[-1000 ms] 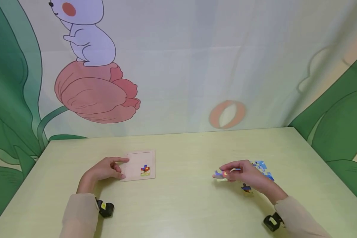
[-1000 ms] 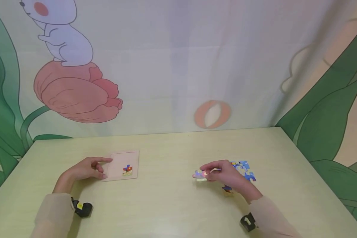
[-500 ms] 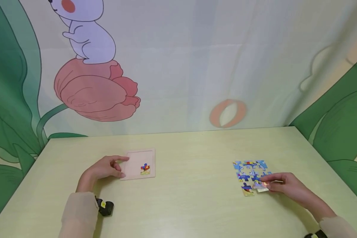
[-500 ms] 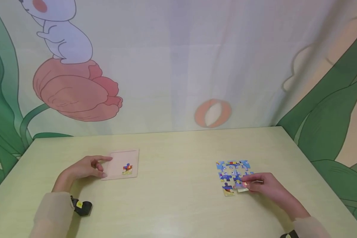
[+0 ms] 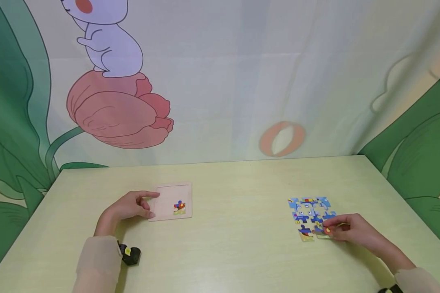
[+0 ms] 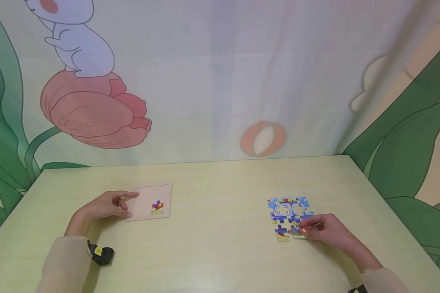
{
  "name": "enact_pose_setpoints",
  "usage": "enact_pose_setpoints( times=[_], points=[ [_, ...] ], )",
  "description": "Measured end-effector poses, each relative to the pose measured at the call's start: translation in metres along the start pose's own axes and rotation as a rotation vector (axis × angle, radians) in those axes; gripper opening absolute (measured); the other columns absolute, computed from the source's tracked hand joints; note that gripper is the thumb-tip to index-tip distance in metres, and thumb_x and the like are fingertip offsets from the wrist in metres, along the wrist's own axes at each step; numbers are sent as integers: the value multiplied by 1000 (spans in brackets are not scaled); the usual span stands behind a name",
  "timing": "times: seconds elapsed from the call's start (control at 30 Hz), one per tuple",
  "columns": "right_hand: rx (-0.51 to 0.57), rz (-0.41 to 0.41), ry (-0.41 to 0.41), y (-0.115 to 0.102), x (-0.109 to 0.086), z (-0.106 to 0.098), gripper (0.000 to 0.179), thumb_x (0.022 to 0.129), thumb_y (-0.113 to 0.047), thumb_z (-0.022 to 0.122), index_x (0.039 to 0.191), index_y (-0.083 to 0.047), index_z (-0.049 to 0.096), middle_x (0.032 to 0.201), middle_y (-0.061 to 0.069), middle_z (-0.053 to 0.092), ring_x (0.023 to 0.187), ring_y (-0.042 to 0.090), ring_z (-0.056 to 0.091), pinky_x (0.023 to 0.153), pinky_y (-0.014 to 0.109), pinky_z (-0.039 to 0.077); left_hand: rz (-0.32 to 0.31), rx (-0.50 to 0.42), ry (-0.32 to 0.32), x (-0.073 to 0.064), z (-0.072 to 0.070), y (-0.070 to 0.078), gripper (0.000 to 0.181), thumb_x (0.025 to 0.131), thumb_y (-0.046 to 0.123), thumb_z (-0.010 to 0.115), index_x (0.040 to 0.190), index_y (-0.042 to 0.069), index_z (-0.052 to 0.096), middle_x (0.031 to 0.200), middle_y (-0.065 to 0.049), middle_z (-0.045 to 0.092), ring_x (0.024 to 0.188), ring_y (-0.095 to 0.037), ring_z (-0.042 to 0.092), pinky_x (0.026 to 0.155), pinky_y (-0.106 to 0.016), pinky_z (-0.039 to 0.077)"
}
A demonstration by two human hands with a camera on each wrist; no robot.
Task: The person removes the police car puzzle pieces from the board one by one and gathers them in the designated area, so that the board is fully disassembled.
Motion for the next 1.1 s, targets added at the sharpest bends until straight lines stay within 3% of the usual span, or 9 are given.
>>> enact_pose_setpoints(
  times=[0.23, 0.5, 0.77, 1.1],
  points=[
    [-94, -63, 2, -9, 0, 4, 32, 73, -2, 71, 101, 12, 62, 86, 12, 63, 67, 4, 51, 58, 22, 45, -8, 3, 6, 1, 0, -1, 65, 72, 14, 77, 130, 5, 49, 76, -4, 52, 75, -18, 45, 72, -32, 34],
    [-247, 16, 56, -7, 4, 4, 34, 68, -9, 77, 98, 3, 67, 77, 3, 57, 65, 11, 47, 53, 22, 41, -32, 6, 13, -1, 0, -2, 65, 72, 14, 76, 131, 6, 49, 77, -5, 52, 76, -19, 44, 71, -33, 34],
    [-237, 5, 42, -9, 2, 5, 29, 69, -2, 74, 97, 3, 67, 76, 4, 55, 65, 12, 46, 53, 22, 40, -28, 1, 11, 0, 1, -1, 64, 73, 14, 76, 131, 6, 49, 77, -5, 51, 75, -19, 45, 70, -31, 34],
    [-253, -136, -33, -20, 0, 8, 23, 71, -2, 72, 94, 0, 68, 77, 2, 57, 61, 3, 43, 53, 21, 40, -21, 2, 2, 0, 0, -1, 64, 74, 14, 75, 131, 5, 49, 76, -5, 51, 74, -19, 44, 67, -30, 34]
  ],
)
Point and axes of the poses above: each hand's wrist, its own x-axis towards the middle knuckle, its own z-axis out of the palm, y = z × x, the point moved 9 cm from there along x, towards the middle knuckle
